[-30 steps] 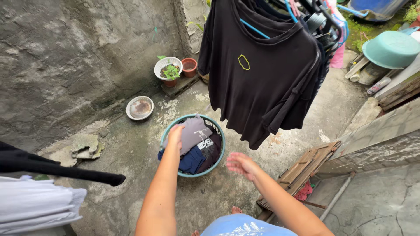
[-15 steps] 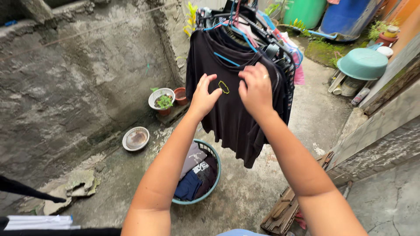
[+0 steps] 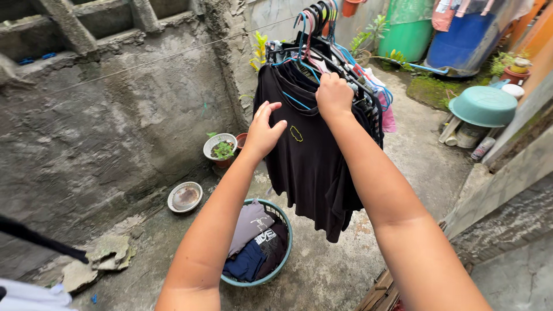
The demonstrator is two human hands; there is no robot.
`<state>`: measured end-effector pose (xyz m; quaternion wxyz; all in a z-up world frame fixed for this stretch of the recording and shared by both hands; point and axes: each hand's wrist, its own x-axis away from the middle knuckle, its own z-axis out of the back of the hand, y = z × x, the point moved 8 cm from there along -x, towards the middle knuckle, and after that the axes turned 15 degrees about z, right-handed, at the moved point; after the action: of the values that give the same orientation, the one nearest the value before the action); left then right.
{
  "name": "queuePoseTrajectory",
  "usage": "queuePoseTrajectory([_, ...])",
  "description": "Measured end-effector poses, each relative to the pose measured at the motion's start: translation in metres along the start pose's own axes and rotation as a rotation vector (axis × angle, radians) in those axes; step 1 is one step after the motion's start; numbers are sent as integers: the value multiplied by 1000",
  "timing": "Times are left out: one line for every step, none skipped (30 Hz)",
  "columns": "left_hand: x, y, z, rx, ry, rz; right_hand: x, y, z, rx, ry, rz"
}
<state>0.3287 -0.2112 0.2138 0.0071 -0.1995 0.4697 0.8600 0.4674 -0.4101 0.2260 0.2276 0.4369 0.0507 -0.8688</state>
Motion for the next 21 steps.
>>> queuePoseTrajectory([1, -1, 4, -1, 8, 3, -1, -2, 0, -5, 2, 7])
queuePoseTrajectory([3, -3, 7, -14, 16, 25, -3, -4, -1, -7, -39, 21])
queuePoseTrajectory([2, -4, 12, -28, 26, 42, -8, -6, -1, -9, -74, 35])
queuePoseTrajectory([4, -3, 15, -31, 37, 42, -10, -7, 4, -14, -68, 42])
queuePoseTrajectory([6, -3, 16, -22, 33, 44, -12, -6, 11, -67, -44, 12])
queuePoseTrajectory([8, -4, 19, -13, 29, 47, -14, -4, 20, -121, -21, -17])
queuePoseTrajectory([8, -5, 23, -16, 41, 47, -19, -3, 31, -128, -14, -9])
queuePoseTrajectory([7, -7, 27, -37, 61, 46, -24, -3, 49, -150, 58, 20])
queuePoseTrajectory([9, -11, 29, -59, 78, 50, -25, -5, 67, -173, 124, 47])
queuePoseTrajectory([9, -16, 32, -63, 87, 55, -25, -5, 82, -182, 125, 53])
queuePoseTrajectory([6, -21, 40, -88, 125, 56, -26, -5, 98, -247, 120, 70])
queuePoseTrajectory([4, -25, 48, -114, 163, 56, -26, -7, 113, -312, 115, 88])
queuePoseTrajectory([3, -29, 55, -115, 176, 59, -24, -8, 130, -318, 119, 99])
queuePoseTrajectory([5, -28, 67, -112, 257, 6, -20, -9, 146, -433, 132, 143])
queuePoseTrajectory([9, -25, 80, -109, 339, -48, -16, -11, 160, -549, 145, 188])
queuePoseTrajectory([12, -24, 88, -112, 353, -45, -12, -11, 172, -557, 148, 199])
queuePoseTrajectory([19, -20, 101, -241, 464, -47, -5, -11, 175, -622, 74, 192])
queuePoseTrajectory([28, -14, 113, -372, 572, -49, 1, -12, 176, -686, -2, 184])
queuePoseTrajectory([34, -9, 123, -376, 582, -42, 6, -11, 181, -694, -3, 194])
queuePoseTrajectory([44, 5, 131, -501, 650, -109, 11, -13, 178, -798, -72, 184])
queuePoseTrajectory([55, 17, 139, -629, 712, -177, 17, -14, 173, -903, -144, 170])
